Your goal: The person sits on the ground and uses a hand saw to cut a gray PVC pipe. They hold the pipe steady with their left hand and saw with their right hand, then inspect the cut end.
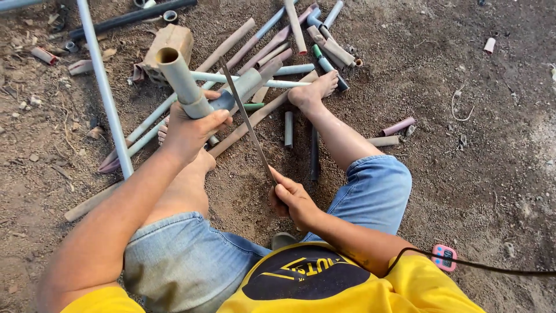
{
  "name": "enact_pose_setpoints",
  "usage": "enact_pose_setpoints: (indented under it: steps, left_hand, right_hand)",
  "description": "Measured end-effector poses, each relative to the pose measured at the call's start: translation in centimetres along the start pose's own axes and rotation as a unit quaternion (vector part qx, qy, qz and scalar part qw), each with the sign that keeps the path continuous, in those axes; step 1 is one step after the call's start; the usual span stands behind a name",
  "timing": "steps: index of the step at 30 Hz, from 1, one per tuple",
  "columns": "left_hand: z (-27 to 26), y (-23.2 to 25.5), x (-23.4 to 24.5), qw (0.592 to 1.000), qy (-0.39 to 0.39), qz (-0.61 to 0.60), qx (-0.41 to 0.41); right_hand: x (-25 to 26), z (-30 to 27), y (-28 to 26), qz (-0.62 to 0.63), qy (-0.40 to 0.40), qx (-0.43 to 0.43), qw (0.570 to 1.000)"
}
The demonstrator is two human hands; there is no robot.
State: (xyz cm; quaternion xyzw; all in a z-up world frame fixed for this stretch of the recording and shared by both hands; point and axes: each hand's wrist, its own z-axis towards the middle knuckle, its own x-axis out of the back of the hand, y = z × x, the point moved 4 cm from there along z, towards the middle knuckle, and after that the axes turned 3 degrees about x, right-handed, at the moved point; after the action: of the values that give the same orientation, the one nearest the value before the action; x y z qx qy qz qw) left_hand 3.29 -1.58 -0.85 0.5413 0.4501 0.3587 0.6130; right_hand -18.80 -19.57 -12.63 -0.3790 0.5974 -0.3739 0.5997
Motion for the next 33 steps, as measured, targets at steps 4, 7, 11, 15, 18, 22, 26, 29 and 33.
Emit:
enact_pose_setpoints:
  steps: [4, 7, 11, 15, 18, 22, 26, 29, 33]
  left_hand:
    - [-0.1, 0.8, 0.0, 0.999, -0.019, -0.034, 0.0]
    - [-0.4, 1.3, 0.1, 0.997, -0.051, -0.05, 0.005]
    - [-0.3, 1.1, -0.2, 0.991, -0.092, -0.099, 0.019]
    - [0.5, -0.5, 0.2, 0.969, -0.155, -0.186, 0.049]
    - [0.3, -0.2, -0.1, 0.965, -0.186, -0.172, 0.062]
    - [-0.8, 2.6, -0.8, 0.947, -0.223, -0.198, 0.12]
    - [-0.2, 1.2, -0.2, 0.926, -0.252, -0.24, 0.146]
    - [1.0, -1.4, 0.4, 0.932, -0.251, -0.221, 0.142]
    - [1.3, -2.2, -0.4, 0.956, -0.206, -0.182, 0.103]
  right_hand:
    - [0.7, 0.2, 0.2, -0.001, -0.011, -0.004, 1.0]
    - [1.1, 0.7, -1.1, -0.001, -0.022, -0.003, 1.0]
    - [1.6, 1.2, -2.1, -0.005, -0.027, 0.021, 0.999]
    - [2.5, 1.3, -2.0, -0.021, -0.039, 0.033, 0.998]
    - [2.7, 1.2, -2.2, -0.029, -0.037, 0.04, 0.998]
    - [3.5, 0.9, -1.9, -0.058, -0.028, 0.046, 0.997]
    - [3.6, 0.6, -1.8, -0.075, -0.029, 0.035, 0.996]
    - [3.5, 0.5, -1.8, -0.087, -0.041, 0.029, 0.995]
    - [3.4, 0.3, -1.8, -0.059, -0.033, 0.022, 0.997]
